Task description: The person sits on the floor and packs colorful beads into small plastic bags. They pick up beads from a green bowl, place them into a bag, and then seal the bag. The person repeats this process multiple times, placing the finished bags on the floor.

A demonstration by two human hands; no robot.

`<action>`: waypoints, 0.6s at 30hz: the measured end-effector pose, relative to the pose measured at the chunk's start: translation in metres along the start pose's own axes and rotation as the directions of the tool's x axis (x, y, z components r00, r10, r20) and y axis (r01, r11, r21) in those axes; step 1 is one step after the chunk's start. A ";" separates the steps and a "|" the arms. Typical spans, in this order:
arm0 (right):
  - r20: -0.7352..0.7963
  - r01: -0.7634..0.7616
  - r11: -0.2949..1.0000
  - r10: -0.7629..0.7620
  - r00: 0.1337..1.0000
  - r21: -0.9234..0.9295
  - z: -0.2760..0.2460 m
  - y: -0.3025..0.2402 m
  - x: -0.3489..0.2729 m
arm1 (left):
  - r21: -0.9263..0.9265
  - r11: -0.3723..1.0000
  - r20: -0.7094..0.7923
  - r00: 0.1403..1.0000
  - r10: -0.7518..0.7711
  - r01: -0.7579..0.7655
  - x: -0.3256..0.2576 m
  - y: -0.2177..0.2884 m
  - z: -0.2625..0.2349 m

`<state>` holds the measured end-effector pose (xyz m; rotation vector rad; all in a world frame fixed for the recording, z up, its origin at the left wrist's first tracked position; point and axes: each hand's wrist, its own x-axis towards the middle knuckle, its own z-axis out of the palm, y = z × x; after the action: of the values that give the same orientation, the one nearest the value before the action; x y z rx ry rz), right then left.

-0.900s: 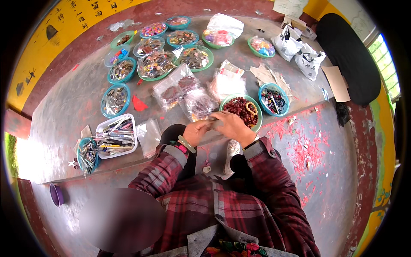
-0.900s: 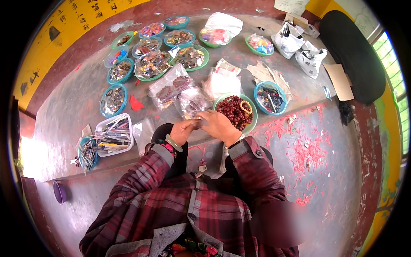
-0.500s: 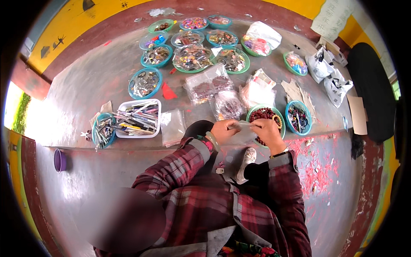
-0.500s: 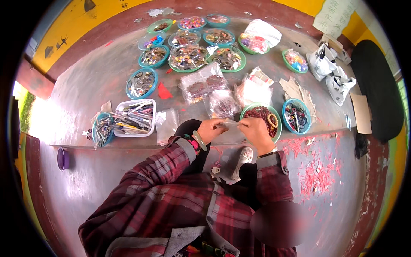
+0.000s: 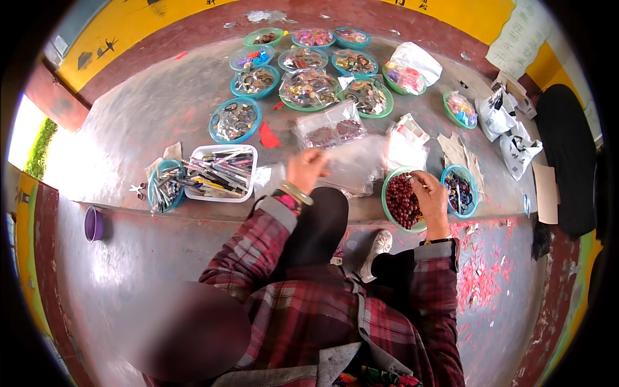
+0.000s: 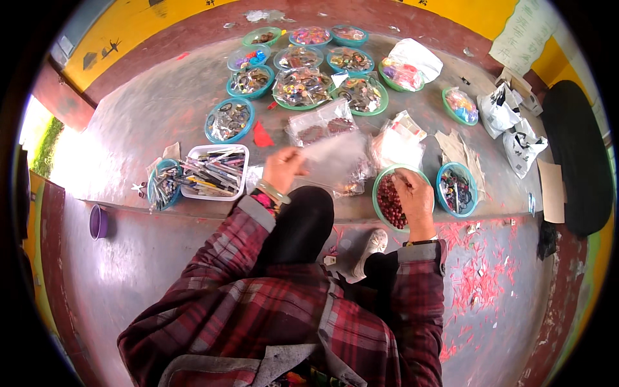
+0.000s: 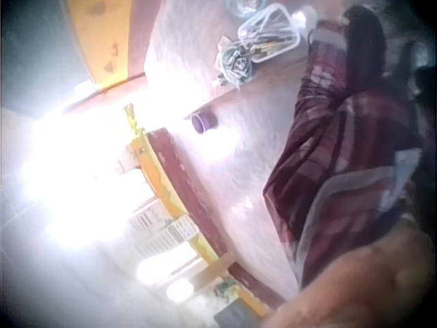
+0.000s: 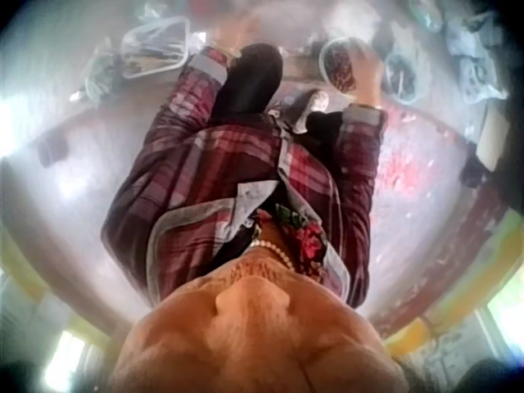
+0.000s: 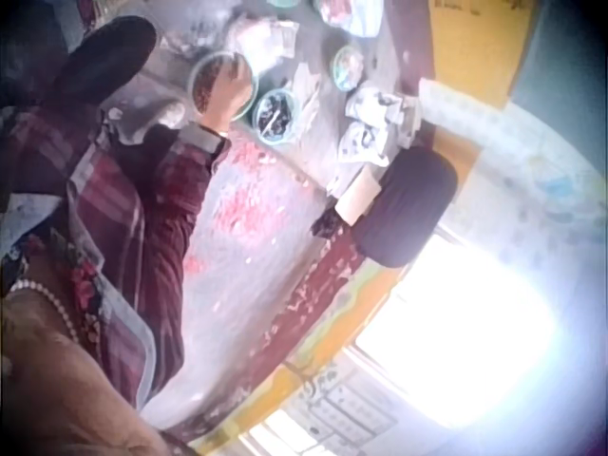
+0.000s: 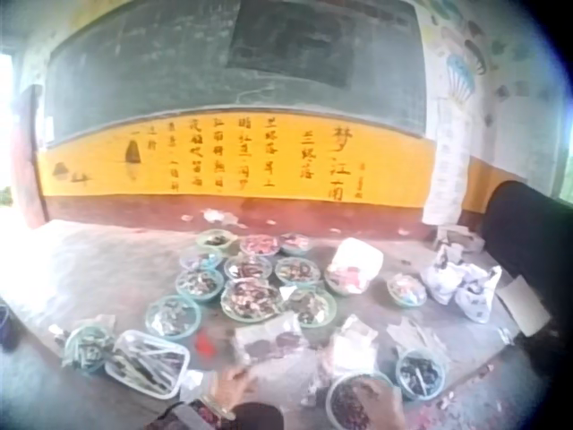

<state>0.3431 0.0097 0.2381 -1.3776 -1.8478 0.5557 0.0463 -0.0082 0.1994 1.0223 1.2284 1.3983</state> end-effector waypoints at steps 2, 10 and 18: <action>0.022 0.009 0.999 -0.008 1.000 -0.048 0.000 0.004 0.000 | -0.125 0.986 -0.123 0.985 -0.122 0.107 0.004 -0.004 -0.041; 0.227 0.088 0.991 -0.062 0.972 -0.103 0.017 0.007 -0.011 | -0.482 0.809 -0.273 0.820 -0.504 0.337 -0.020 -0.152 -0.165; 0.372 0.129 0.980 -0.065 0.926 -0.151 0.035 0.008 -0.011 | -0.266 0.877 -0.555 0.680 -0.479 0.401 -0.017 -0.227 -0.182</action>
<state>0.3226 0.0050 0.2068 -1.3508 -2.2994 0.6471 -0.0972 -0.0529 -0.0499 0.1218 1.6918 1.4200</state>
